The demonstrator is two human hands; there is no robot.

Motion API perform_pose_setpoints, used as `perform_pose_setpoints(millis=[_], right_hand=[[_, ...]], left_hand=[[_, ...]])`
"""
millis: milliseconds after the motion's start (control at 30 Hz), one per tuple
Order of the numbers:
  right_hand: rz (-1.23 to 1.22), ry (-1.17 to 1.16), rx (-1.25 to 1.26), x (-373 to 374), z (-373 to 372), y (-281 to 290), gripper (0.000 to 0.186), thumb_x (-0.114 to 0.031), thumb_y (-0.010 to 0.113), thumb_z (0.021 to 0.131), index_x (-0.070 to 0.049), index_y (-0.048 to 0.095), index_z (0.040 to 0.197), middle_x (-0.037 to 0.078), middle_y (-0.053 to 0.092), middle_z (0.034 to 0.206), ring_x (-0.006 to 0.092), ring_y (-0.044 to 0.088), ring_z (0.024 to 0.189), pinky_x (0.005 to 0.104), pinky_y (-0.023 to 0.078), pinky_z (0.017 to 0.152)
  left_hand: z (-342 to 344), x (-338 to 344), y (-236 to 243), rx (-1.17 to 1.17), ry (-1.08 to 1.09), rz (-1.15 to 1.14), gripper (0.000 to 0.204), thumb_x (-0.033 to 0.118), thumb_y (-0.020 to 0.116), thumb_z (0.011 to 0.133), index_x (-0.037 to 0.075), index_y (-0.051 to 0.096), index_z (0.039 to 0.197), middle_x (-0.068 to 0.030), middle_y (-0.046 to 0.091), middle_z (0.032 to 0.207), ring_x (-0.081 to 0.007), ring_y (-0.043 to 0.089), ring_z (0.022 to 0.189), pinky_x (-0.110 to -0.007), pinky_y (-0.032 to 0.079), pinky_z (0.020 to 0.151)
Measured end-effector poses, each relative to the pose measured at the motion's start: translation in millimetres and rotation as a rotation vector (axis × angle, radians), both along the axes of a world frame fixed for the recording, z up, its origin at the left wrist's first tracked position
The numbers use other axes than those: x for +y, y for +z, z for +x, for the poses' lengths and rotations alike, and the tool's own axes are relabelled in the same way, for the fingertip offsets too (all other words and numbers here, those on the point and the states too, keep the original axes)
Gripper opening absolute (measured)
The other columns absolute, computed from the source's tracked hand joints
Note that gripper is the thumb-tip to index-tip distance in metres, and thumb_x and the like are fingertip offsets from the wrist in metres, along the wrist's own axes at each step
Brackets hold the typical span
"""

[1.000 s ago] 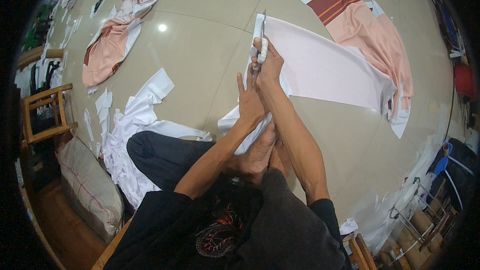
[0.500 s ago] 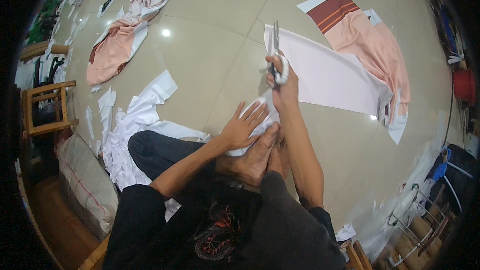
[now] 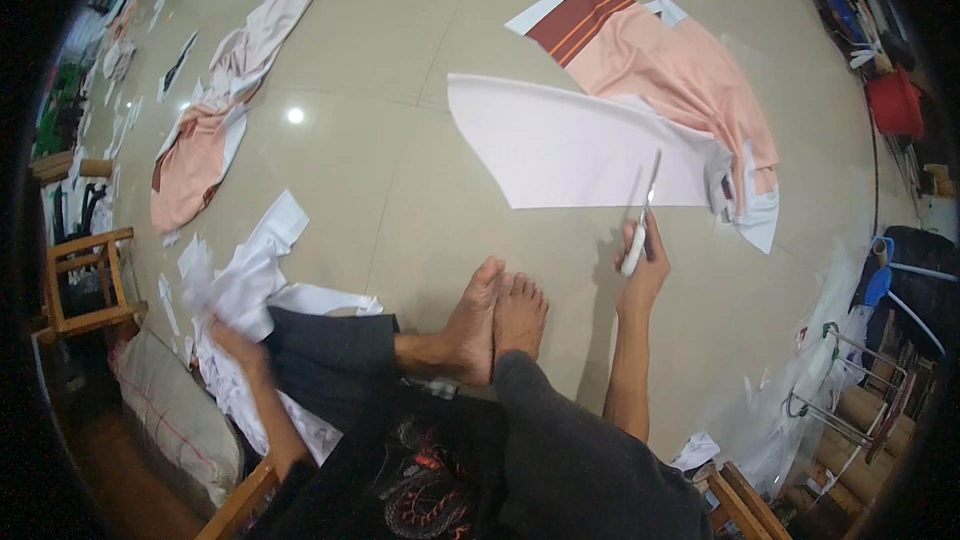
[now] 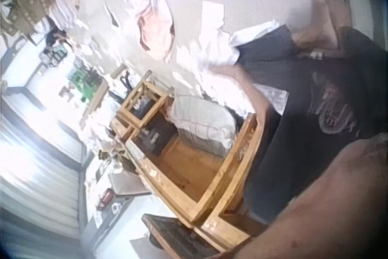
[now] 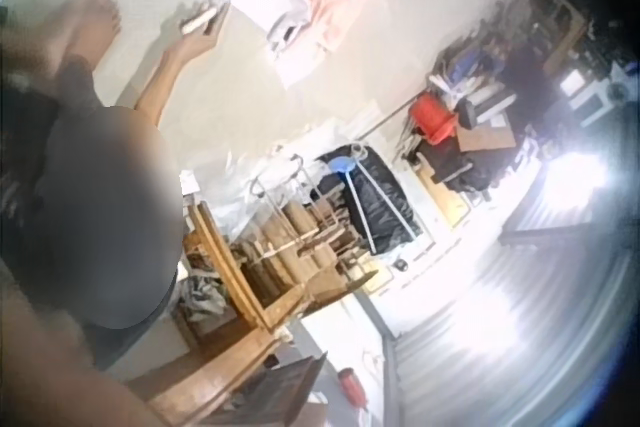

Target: The person sits on the floor and uses shears to cut a large piece of light pink fabric with a striped border into smaller rectangular pieces. The person repeatedly folds the fabric, cuts along the edges, and sets the cut pieces aside.

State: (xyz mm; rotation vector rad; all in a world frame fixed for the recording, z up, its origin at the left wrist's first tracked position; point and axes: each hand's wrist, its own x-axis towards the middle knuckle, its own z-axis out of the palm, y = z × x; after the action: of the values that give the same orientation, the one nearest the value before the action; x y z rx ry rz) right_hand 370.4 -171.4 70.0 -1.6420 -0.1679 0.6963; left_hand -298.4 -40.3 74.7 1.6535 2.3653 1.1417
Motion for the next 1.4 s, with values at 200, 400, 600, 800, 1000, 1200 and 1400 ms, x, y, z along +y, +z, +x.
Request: perform_pose_setpoints(millis=[200, 400, 600, 800, 1000, 1200, 1400], right_hand=[[-0.351, -0.176, -0.460, -120.8, 36.1, -35.7, 0.053, 0.000, 0.071, 0.098, 0.007, 0.055, 0.149, 0.017, 0.068, 0.134, 0.0215, 0.067, 0.115, 0.0351, 0.054, 0.102], [-0.285, -0.211, -0.504, -137.4, 28.7, -66.2, 0.052, -0.001, 0.071, 0.099, 0.004, 0.057, 0.149, 0.019, 0.068, 0.136, 0.0241, 0.068, 0.116, 0.0349, 0.053, 0.104], [-0.384, -0.147, -0.609, -127.4, 12.9, -70.3, 0.049, -0.006, 0.071, 0.100, 0.003, 0.059, 0.147, 0.019, 0.067, 0.140, 0.0294, 0.067, 0.122, 0.0402, 0.050, 0.109], [-0.442, -0.089, -0.763, -138.4, 22.3, -71.6, 0.050, -0.010, 0.073, 0.101, 0.003, 0.059, 0.147, 0.017, 0.067, 0.136, 0.0278, 0.066, 0.123, 0.0372, 0.051, 0.107], [-0.401, -0.177, -0.624, -114.1, 13.0, -47.5, 0.048, 0.002, 0.066, 0.100, 0.000, 0.060, 0.148, 0.013, 0.067, 0.127, 0.0236, 0.070, 0.113, 0.0348, 0.053, 0.101], [-0.289, -0.200, -0.615, -117.2, 16.0, -59.6, 0.047, 0.003, 0.066, 0.100, -0.004, 0.062, 0.147, 0.010, 0.068, 0.118, 0.0202, 0.072, 0.107, 0.0331, 0.055, 0.096], [-0.317, -0.182, -0.632, -120.1, 20.8, -65.1, 0.045, -0.001, 0.069, 0.100, -0.004, 0.064, 0.144, 0.009, 0.068, 0.115, 0.0184, 0.071, 0.102, 0.0327, 0.055, 0.092]], left_hand=[[-83.5, -22.7, 18.8, 0.535, 0.398, -0.570, 0.079, 0.041, 0.063, 0.105, -0.008, 0.035, 0.159, -0.0320, 0.037, 0.164, -0.0426, 0.031, 0.156, -0.047, 0.026, 0.128], [263.7, 32.0, -28.4, -0.372, -0.477, -0.266, 0.097, 0.049, 0.077, 0.095, 0.002, 0.030, 0.165, -0.0300, 0.017, 0.173, -0.0454, 0.009, 0.162, -0.055, 0.014, 0.131], [542.0, 71.0, -30.9, 0.149, -0.836, -0.588, 0.118, 0.082, 0.051, 0.093, -0.002, 0.017, 0.168, -0.0238, 0.012, 0.177, -0.0436, 0.005, 0.164, -0.075, 0.004, 0.123], [441.6, 91.4, -115.6, 0.594, -0.627, -0.305, 0.072, 0.033, 0.059, 0.100, 0.014, 0.037, 0.166, -0.0096, 0.023, 0.178, -0.0312, 0.017, 0.164, -0.067, 0.016, 0.127], [238.6, 148.4, -105.4, 0.175, -0.435, -0.395, 0.054, 0.025, 0.043, 0.112, 0.007, 0.043, 0.162, -0.0101, 0.027, 0.176, -0.0344, 0.018, 0.163, -0.064, 0.011, 0.128], [242.9, 171.9, -72.8, -0.112, -0.409, -0.550, 0.092, 0.067, 0.046, 0.105, -0.004, 0.036, 0.162, -0.0239, 0.017, 0.176, -0.0421, 0.009, 0.164, -0.067, 0.002, 0.127], [366.0, 111.7, -62.8, 0.208, -0.526, -0.556, 0.131, 0.088, 0.054, 0.087, -0.011, 0.018, 0.165, -0.0354, 0.001, 0.173, -0.0457, -0.004, 0.163, -0.070, -0.002, 0.125]])
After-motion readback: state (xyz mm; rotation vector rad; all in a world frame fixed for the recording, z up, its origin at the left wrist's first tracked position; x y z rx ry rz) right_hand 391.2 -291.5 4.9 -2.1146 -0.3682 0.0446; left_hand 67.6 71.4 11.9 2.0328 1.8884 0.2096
